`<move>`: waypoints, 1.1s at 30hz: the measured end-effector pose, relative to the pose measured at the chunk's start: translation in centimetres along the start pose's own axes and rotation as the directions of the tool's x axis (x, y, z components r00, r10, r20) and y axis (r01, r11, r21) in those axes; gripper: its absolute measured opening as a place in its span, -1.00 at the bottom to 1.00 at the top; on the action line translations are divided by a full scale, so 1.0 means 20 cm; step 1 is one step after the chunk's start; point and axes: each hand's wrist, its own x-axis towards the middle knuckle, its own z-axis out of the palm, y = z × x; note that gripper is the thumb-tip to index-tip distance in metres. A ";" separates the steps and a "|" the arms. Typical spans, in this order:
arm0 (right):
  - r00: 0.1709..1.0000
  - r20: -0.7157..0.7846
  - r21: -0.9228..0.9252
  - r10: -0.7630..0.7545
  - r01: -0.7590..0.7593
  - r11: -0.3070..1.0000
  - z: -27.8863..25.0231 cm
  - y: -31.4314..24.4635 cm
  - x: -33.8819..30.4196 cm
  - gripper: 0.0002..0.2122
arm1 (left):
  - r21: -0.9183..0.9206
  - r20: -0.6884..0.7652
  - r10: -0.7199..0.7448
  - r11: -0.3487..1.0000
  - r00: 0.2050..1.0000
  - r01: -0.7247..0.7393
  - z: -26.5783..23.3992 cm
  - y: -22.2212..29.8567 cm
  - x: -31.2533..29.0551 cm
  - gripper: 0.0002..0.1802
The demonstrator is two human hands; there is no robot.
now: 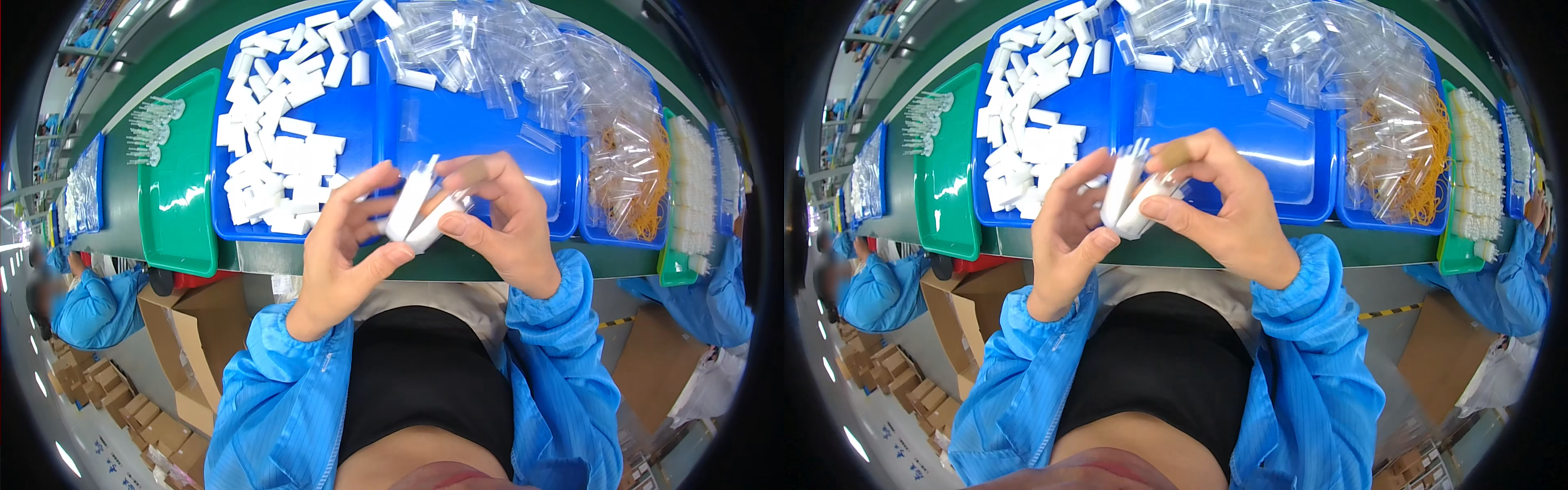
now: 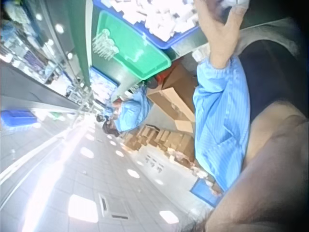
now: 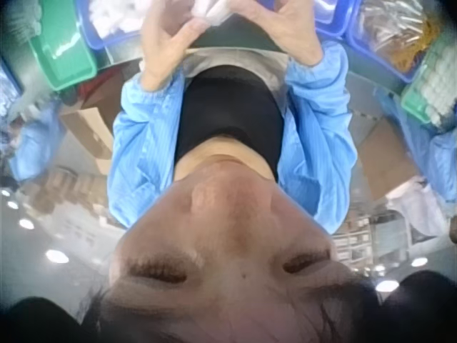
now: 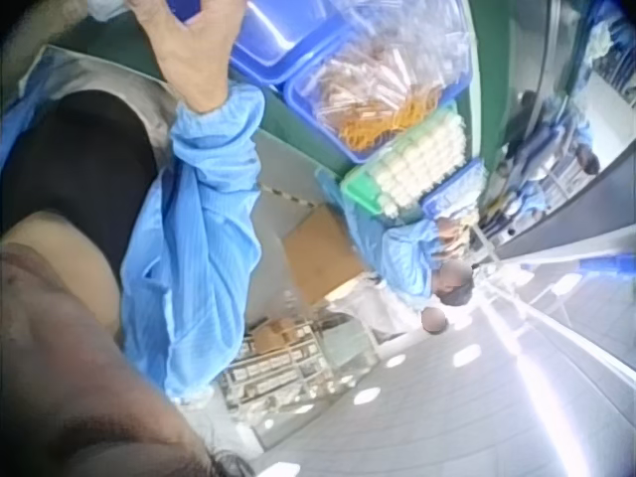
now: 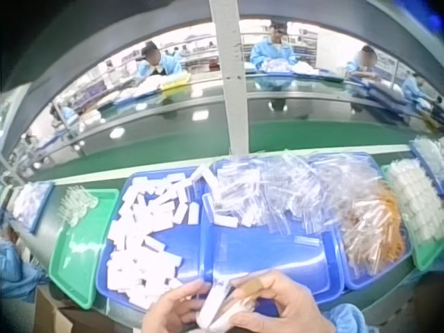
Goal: Assembling small plastic parts by inserting components and securing them with rubber bands.
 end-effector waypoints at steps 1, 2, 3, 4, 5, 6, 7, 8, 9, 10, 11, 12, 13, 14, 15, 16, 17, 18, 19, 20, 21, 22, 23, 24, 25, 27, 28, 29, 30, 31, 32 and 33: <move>0.999 0.033 -0.044 -0.016 0.018 0.999 -0.01 -0.02 -0.01 -0.67 | -0.003 0.023 0.005 1.000 1.000 -0.005 0.01 0.01 0.01 -0.25; 0.990 0.084 -0.186 -0.111 0.125 0.974 -0.03 -0.02 -0.01 -0.65 | -0.106 0.057 -0.128 0.985 0.990 0.133 0.03 0.03 0.02 -0.28; 0.991 0.064 -0.188 -0.115 0.125 0.974 -0.04 -0.02 0.00 -0.65 | -0.194 0.100 -0.265 0.940 0.959 0.280 0.03 0.04 0.03 -0.31; 0.974 0.043 -0.311 -0.223 0.225 0.923 -0.05 -0.02 0.00 -0.61 | -0.193 0.093 -0.284 0.935 0.954 0.297 0.03 0.02 0.04 -0.37; 0.944 0.036 -0.433 -0.327 0.310 0.846 -0.06 -0.02 0.01 -0.57 | -0.181 0.112 -0.287 0.935 0.951 0.304 0.04 0.03 0.05 -0.37; 0.944 0.056 -0.511 -0.324 0.306 0.803 -0.07 -0.06 -0.01 -0.42 | -0.309 0.123 -0.311 0.890 0.942 0.334 0.06 0.06 0.05 -0.38; 0.944 0.037 -0.515 -0.328 0.299 0.803 -0.06 -0.07 -0.03 -0.42 | -0.430 0.136 -0.335 0.828 0.932 0.361 0.08 0.08 0.06 -0.39; 0.937 0.047 -0.560 -0.345 0.311 0.768 -0.04 -0.08 -0.05 -0.37 | -0.442 0.170 -0.334 0.815 0.927 0.375 0.09 0.07 0.07 -0.39; 0.931 0.062 -0.600 -0.360 0.323 0.732 -0.02 -0.09 -0.07 -0.32 | -0.432 0.180 -0.338 0.817 0.924 0.383 0.10 0.06 0.07 -0.39; 0.938 0.077 -0.631 -0.338 0.308 0.712 -0.01 -0.08 -0.08 -0.30 | -0.447 0.205 -0.339 0.802 0.918 0.395 0.12 0.05 0.07 -0.38; 0.937 0.063 -0.631 -0.342 0.303 0.714 -0.02 -0.07 -0.08 -0.30 | -0.462 0.228 -0.338 0.788 0.913 0.407 0.14 0.04 0.08 -0.37; 0.937 0.054 -0.629 -0.345 0.301 0.717 -0.03 -0.07 -0.09 -0.31 | -0.431 0.251 -0.338 0.800 0.907 0.418 0.15 0.04 0.08 -0.37; 0.936 0.045 -0.627 -0.349 0.298 0.720 -0.04 -0.06 -0.10 -0.31 | -0.422 0.263 -0.341 0.800 0.902 0.426 0.17 0.03 0.08 -0.37; 0.935 0.026 -0.644 -0.353 0.286 0.710 -0.05 -0.07 -0.10 -0.38 | -0.408 0.261 -0.357 0.801 0.897 0.438 0.19 0.03 0.08 -0.37; 0.934 0.011 -0.651 -0.357 0.278 0.707 -0.06 -0.08 -0.11 -0.38 | -0.394 0.261 -0.371 0.802 0.891 0.449 0.20 0.03 0.08 -0.38; 0.912 0.074 -0.685 -0.403 0.340 0.644 -0.07 -0.09 -0.12 -0.43 | -0.386 0.259 -0.382 0.801 0.887 0.458 0.21 0.00 0.07 -0.39; 0.888 0.137 -0.717 -0.440 0.395 0.574 -0.08 -0.10 -0.13 -0.47 | -0.379 0.282 -0.379 0.800 0.881 0.465 0.23 0.01 0.06 -0.39; 0.870 0.106 -0.735 -0.481 0.395 0.552 -0.08 -0.09 -0.14 -0.54 | -0.323 0.254 -0.401 0.823 0.880 0.468 0.24 0.01 0.06 -0.40; 0.876 0.098 -0.719 -0.472 0.390 0.575 -0.09 -0.08 -0.15 -0.53 | -0.268 0.235 -0.416 0.841 0.879 0.470 0.27 -0.01 0.07 -0.41; 0.869 0.069 -0.688 -0.490 0.397 0.607 -0.09 -0.06 -0.15 -0.52 | -0.340 0.251 -0.408 0.812 0.878 0.474 0.28 -0.01 0.07 -0.39; 0.860 0.039 -0.656 -0.508 0.406 0.637 -0.09 -0.05 -0.16 -0.51 | -0.336 0.304 -0.396 0.806 0.866 0.487 0.30 -0.01 0.08 -0.39; 0.863 0.038 -0.634 -0.504 0.411 0.655 -0.09 -0.07 -0.17 -0.49 | -0.354 0.257 -0.423 0.795 0.869 0.492 0.33 0.02 0.07 -0.43; 0.866 0.037 -0.604 -0.499 0.417 0.679 -0.11 -0.09 -0.19 -0.48 | -0.371 0.203 -0.455 0.784 0.867 0.498 0.35 0.02 0.07 -0.46; 0.880 0.029 -0.525 -0.474 0.417 0.742 -0.13 -0.13 -0.21 -0.46 | -0.367 0.232 -0.449 0.781 0.863 0.505 0.34 0.02 0.08 -0.46; 0.879 0.018 -0.546 -0.477 0.408 0.732 -0.19 -0.15 -0.24 -0.46 | -0.332 0.227 -0.396 0.827 0.890 0.453 0.33 0.01 0.09 -0.51; 0.851 -0.134 -0.626 -0.508 0.325 0.709 -0.36 -0.18 -0.32 -0.50 | -0.188 0.121 -0.307 0.927 0.944 0.325 0.38 0.00 0.13 -0.60; 0.818 -0.232 -0.725 -0.526 0.215 0.654 -0.49 -0.20 -0.38 -0.57 | -0.140 0.076 -0.277 0.948 0.958 0.285 0.38 0.00 0.14 -0.59; 0.770 -0.319 -0.798 -0.552 0.096 0.595 -0.62 -0.20 -0.44 -0.63 | -0.090 0.026 -0.243 0.966 0.970 0.244 0.37 0.00 0.15 -0.58; 0.658 -0.505 -0.797 -0.558 -0.107 0.594 -0.72 -0.19 -0.48 -0.76 | -0.090 0.031 -0.234 0.968 0.972 0.235 0.36 0.00 0.16 -0.58; 0.575 -0.572 -0.802 -0.585 -0.241 0.547 -0.85 -0.19 -0.53 -0.80 | -0.058 -0.002 -0.222 0.974 0.975 0.221 0.36 0.00 0.17 -0.54; 0.544 -0.560 -0.827 -0.624 -0.330 0.455 -0.98 -0.17 -0.59 -0.81 | -0.026 -0.033 -0.208 0.978 0.978 0.207 0.36 0.00 0.18 -0.51; 0.518 -0.542 -0.836 -0.662 -0.409 0.364 -1.09 -0.16 -0.62 -0.82 | -0.025 -0.034 -0.199 0.980 0.980 0.198 0.36 0.01 0.20 -0.51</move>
